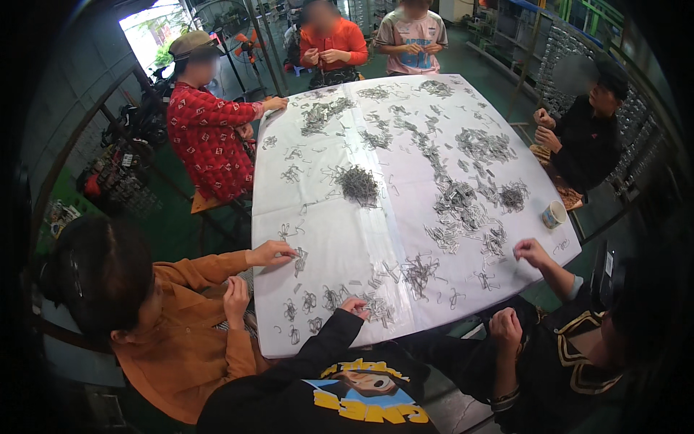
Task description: The person sits at a table and sorts small metal clips and hooks by hand, picking them up and organizing them on a white cloth surface.
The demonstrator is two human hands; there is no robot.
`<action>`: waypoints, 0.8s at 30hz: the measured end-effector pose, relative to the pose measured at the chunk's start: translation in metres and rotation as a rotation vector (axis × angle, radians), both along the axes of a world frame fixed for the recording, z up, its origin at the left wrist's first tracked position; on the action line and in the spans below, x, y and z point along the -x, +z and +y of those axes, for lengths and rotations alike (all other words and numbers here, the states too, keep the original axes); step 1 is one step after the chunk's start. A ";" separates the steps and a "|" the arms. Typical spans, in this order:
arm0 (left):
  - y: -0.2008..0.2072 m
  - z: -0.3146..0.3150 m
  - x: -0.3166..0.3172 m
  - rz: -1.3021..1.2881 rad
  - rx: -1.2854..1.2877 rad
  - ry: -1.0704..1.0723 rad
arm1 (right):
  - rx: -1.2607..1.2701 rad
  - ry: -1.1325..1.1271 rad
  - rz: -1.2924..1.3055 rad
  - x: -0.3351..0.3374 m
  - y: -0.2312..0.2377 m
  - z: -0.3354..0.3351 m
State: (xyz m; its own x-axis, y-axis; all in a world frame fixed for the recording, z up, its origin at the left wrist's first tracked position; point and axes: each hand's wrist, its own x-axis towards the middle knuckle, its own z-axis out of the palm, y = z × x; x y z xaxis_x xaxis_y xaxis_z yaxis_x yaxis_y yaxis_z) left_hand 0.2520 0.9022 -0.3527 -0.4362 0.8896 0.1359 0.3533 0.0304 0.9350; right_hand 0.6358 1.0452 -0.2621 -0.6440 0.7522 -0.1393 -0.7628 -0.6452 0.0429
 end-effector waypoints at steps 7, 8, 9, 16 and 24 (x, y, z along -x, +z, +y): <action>-0.032 0.014 -0.004 -0.021 -0.063 0.023 | 0.523 -0.030 0.629 -0.017 -0.033 0.035; -0.030 0.017 -0.007 -0.042 -0.045 0.032 | 0.579 -0.040 0.696 -0.019 -0.033 0.034; -0.027 0.020 -0.007 -0.057 -0.035 0.040 | 0.628 -0.048 0.770 -0.018 -0.035 0.033; -0.011 0.018 -0.002 -0.107 0.036 -0.021 | 0.135 0.005 0.297 -0.023 -0.048 0.027; -0.026 -0.005 0.004 -0.183 0.076 0.043 | 0.960 -0.110 1.233 -0.001 -0.037 0.020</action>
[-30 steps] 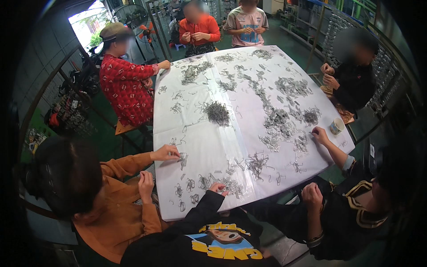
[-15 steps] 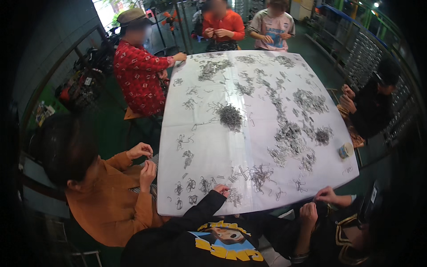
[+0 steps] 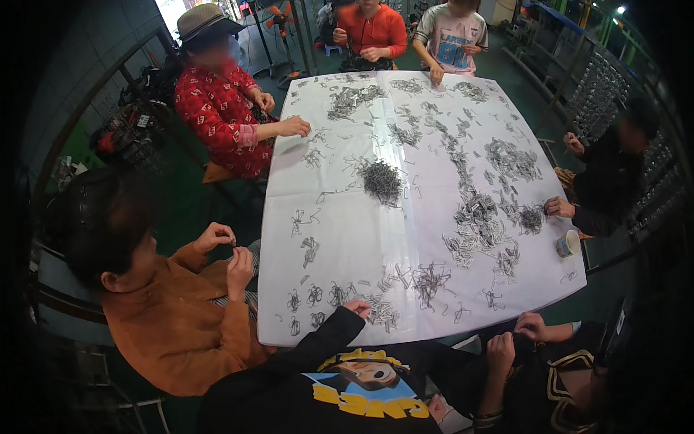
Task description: The person sits at a table and sorts small metal clips and hooks by hand, picking them up and organizing them on a white cloth surface.
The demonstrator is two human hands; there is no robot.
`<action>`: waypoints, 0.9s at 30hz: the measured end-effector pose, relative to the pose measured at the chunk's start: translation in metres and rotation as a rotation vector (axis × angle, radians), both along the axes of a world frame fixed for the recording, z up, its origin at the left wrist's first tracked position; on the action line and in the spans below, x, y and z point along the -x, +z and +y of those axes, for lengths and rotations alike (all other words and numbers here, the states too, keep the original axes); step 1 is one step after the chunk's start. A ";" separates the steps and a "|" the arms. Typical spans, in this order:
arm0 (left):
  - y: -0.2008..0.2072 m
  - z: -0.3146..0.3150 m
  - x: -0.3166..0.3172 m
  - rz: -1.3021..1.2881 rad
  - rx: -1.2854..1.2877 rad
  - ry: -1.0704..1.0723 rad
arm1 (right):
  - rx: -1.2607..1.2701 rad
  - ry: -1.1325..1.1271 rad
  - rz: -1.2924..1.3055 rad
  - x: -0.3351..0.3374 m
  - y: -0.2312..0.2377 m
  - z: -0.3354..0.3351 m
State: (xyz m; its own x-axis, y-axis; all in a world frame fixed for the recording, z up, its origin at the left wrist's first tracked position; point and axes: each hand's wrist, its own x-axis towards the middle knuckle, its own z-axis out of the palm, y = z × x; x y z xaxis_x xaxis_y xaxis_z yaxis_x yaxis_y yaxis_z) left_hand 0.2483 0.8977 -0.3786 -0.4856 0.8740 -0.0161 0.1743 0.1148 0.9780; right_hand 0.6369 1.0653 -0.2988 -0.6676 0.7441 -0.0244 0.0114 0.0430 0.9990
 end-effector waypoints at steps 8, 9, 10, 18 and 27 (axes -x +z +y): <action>-0.002 -0.004 0.013 -0.018 0.052 -0.115 | 0.884 0.074 0.446 0.033 -0.031 0.014; -0.004 -0.005 0.014 -0.003 0.024 -0.120 | 1.128 -0.126 0.704 0.034 -0.037 -0.002; -0.007 -0.006 0.013 0.012 -0.004 -0.124 | 1.441 -0.561 1.332 0.031 -0.044 -0.037; 0.019 0.009 0.019 0.327 0.095 -0.178 | 1.346 -0.999 1.380 0.023 -0.077 -0.141; 0.036 0.035 0.019 0.544 0.388 -0.248 | 1.532 -0.029 1.720 0.193 -0.009 -0.033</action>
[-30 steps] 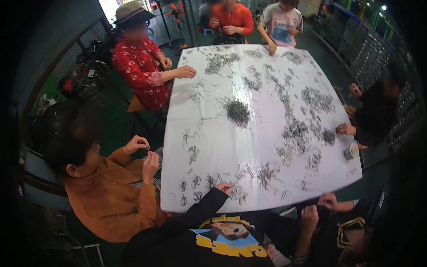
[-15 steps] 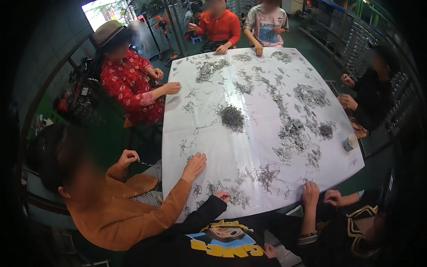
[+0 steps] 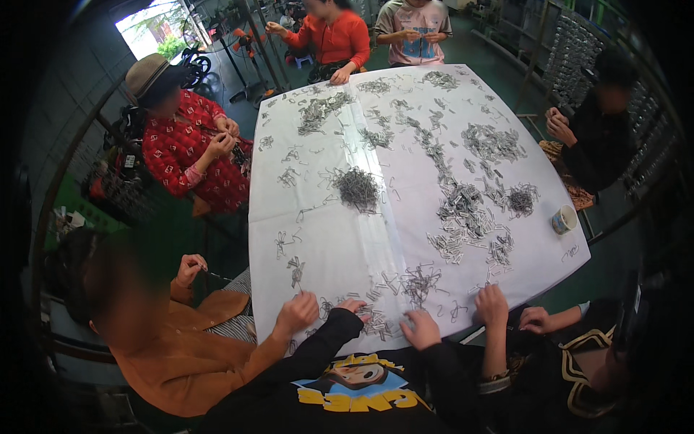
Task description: The person sits at a table and sorts small metal clips and hooks by hand, picking them up and organizing them on a white cloth surface.
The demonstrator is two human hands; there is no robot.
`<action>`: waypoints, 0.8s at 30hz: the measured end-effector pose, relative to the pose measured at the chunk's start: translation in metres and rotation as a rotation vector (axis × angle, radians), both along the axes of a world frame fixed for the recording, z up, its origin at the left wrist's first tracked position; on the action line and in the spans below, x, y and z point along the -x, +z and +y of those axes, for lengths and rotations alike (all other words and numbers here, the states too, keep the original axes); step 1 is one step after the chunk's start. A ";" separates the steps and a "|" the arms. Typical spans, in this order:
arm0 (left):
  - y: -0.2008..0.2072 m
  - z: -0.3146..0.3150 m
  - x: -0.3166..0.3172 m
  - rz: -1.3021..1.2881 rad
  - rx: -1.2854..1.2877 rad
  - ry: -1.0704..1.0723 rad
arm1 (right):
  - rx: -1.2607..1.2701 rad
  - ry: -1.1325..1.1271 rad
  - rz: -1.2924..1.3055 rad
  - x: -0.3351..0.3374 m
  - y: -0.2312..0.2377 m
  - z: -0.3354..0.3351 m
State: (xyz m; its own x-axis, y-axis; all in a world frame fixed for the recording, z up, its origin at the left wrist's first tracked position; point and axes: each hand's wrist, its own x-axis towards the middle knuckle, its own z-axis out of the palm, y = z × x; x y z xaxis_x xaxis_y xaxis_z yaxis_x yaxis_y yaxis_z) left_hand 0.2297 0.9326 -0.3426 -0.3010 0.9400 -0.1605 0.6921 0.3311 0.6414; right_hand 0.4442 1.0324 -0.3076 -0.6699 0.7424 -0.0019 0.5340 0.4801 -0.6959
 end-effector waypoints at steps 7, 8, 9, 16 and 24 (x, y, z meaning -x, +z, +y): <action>0.011 0.003 -0.014 0.071 -0.109 0.099 | -0.218 0.039 -0.042 0.068 -0.026 0.022; 0.002 0.002 -0.012 0.085 -0.065 0.107 | -0.179 0.029 -0.050 0.072 -0.027 0.022; -0.013 -0.005 -0.011 0.090 -0.012 0.114 | -0.192 0.033 -0.026 0.074 -0.032 0.024; 0.059 -0.008 -0.037 -0.344 -0.274 0.203 | -0.156 -0.026 0.281 0.053 -0.038 0.032; 0.108 -0.048 -0.032 -0.437 -0.300 0.050 | -0.257 -0.118 0.296 0.020 -0.040 0.014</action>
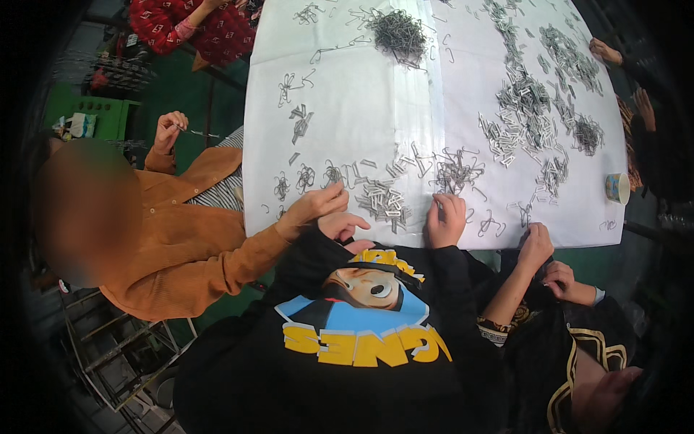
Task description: The person sits at a table and sorts small metal clips and hooks by hand, picking them up and organizing them on a white cloth surface.
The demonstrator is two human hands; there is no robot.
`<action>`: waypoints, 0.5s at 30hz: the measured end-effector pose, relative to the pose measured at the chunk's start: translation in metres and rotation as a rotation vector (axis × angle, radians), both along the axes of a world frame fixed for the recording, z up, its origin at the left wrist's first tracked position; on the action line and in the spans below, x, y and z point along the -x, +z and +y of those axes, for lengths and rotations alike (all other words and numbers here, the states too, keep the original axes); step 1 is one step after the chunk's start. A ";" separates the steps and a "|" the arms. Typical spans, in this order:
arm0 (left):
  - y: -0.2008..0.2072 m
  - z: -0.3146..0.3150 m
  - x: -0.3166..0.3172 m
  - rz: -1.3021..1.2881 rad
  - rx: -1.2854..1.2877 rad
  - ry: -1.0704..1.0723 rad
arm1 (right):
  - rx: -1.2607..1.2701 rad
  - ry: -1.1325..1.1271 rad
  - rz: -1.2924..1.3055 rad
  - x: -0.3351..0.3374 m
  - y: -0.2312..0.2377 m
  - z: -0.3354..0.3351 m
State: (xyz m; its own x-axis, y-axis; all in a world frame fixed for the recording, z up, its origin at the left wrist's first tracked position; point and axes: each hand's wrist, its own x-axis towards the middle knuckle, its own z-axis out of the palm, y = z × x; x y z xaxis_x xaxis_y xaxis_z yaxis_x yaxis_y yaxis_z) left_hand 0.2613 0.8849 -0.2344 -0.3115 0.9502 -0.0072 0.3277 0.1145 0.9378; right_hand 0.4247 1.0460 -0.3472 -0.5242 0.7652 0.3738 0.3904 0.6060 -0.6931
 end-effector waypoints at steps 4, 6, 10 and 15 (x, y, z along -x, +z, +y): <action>0.006 -0.003 0.001 0.001 -0.042 0.009 | -0.014 0.042 0.053 0.011 0.003 0.008; 0.005 -0.004 0.001 -0.007 -0.061 -0.005 | -0.014 0.068 0.069 0.019 0.010 0.010; -0.001 -0.004 0.002 -0.030 -0.069 -0.018 | -0.016 0.084 0.080 0.027 0.012 0.008; -0.001 -0.001 0.001 -0.006 -0.052 -0.013 | 0.024 -0.051 0.018 0.021 0.009 0.014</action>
